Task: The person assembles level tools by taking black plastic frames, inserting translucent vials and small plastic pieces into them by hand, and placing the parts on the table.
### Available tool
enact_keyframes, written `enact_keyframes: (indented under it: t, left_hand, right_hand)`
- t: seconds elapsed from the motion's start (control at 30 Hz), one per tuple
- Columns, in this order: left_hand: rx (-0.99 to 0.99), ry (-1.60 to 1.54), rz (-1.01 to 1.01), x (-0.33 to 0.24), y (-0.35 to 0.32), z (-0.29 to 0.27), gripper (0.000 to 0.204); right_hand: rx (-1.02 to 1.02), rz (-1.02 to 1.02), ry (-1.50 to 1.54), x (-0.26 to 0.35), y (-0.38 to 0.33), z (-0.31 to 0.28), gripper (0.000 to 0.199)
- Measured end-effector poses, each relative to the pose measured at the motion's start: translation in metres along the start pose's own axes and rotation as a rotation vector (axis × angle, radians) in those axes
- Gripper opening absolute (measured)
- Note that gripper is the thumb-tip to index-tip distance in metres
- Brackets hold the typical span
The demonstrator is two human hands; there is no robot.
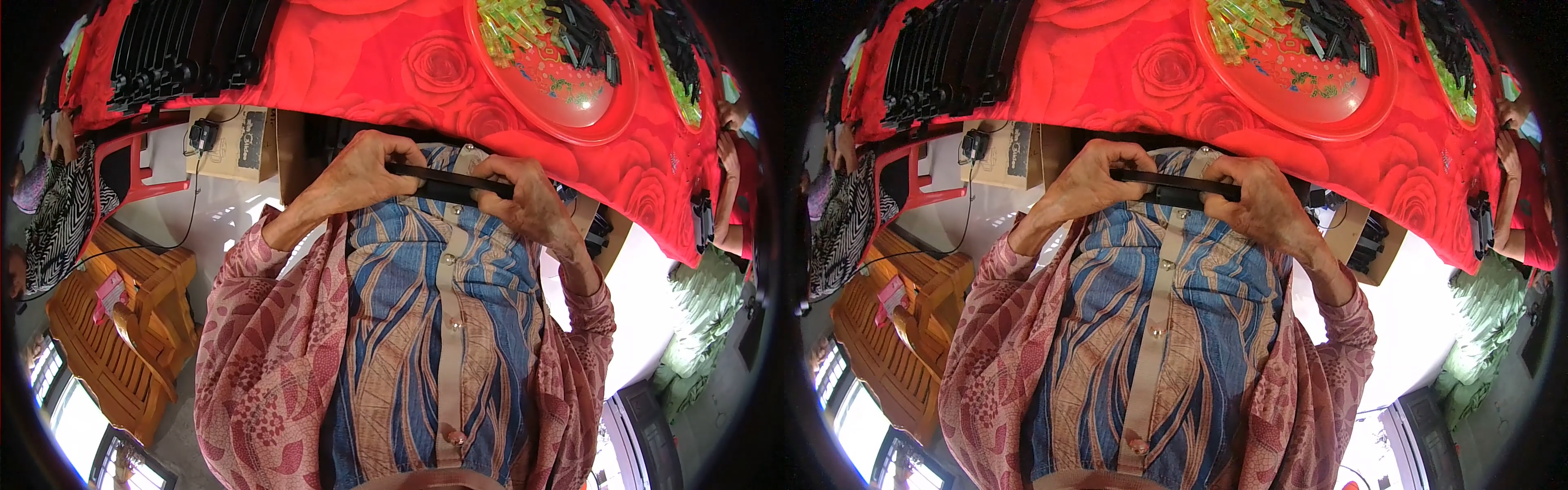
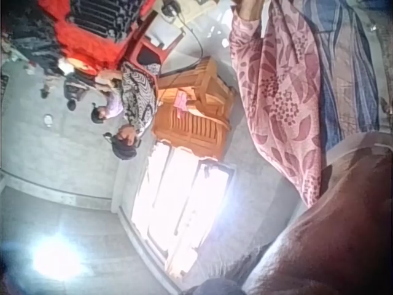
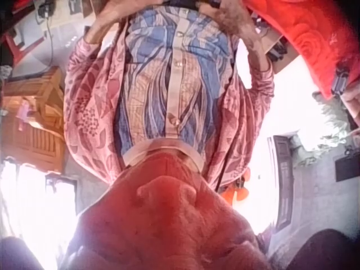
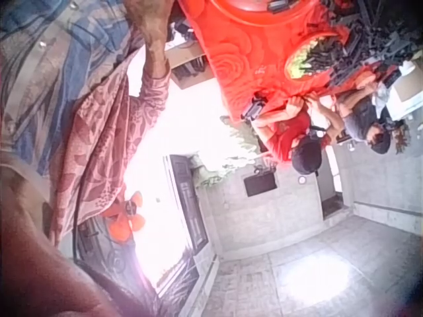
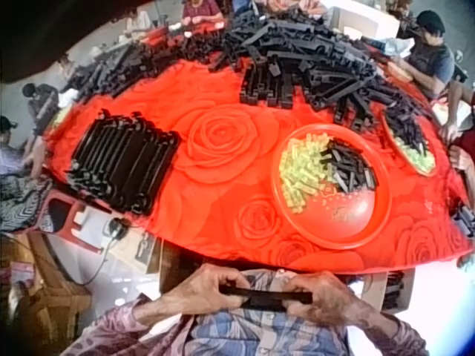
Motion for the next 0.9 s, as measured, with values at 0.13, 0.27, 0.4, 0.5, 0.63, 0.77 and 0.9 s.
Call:
enact_keyframes:
  t: [0.13, 0.27, 0.4, 0.5, 0.63, 0.77, 0.9]
  left_hand:
    - [0.033, -0.027, 0.002, -0.0019, 0.0004, -0.001, 0.016]
    - [0.026, 0.008, 0.02, -0.0051, -0.0016, -0.0026, 0.019]
    - [-0.02, 0.066, 0.032, -0.0063, -0.0032, -0.0037, 0.02]
    - [-0.027, 0.035, 0.009, -0.0042, -0.0037, -0.0025, 0.021]
    - [-0.038, 0.032, 0.013, -0.0067, -0.0052, -0.0012, 0.021]
    - [-0.069, 0.066, 0.047, -0.0027, -0.0049, -0.0002, 0.02]
    - [-0.073, 0.064, 0.046, -0.0009, -0.0033, 0.0003, 0.019]
  right_hand:
    - [-0.059, -0.031, 0.013, -0.0024, 0.0005, 0.0, 0.022]
    - [-0.039, -0.002, 0.024, -0.0019, 0.0017, -0.0007, 0.021]
    - [-0.053, -0.004, 0.022, -0.0035, 0.0006, 0.0002, 0.021]
    - [-0.064, -0.025, 0.033, -0.0025, 0.0002, 0.0002, 0.022]
    - [-0.066, -0.022, 0.029, -0.0021, -0.0001, 0.0003, 0.023]
    - [-0.059, -0.019, 0.003, -0.0025, 0.0017, 0.0006, 0.022]
    - [-0.056, 0.001, 0.003, -0.0017, 0.0016, -0.0002, 0.022]
Point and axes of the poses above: each hand's wrist, its own y-axis towards the middle knuckle, its own z-axis out of the palm, x = y × z, the point moved 7 cm from there along y, towards the middle knuckle, and after that the axes turned 5 degrees about x, right-handed, at the moved point
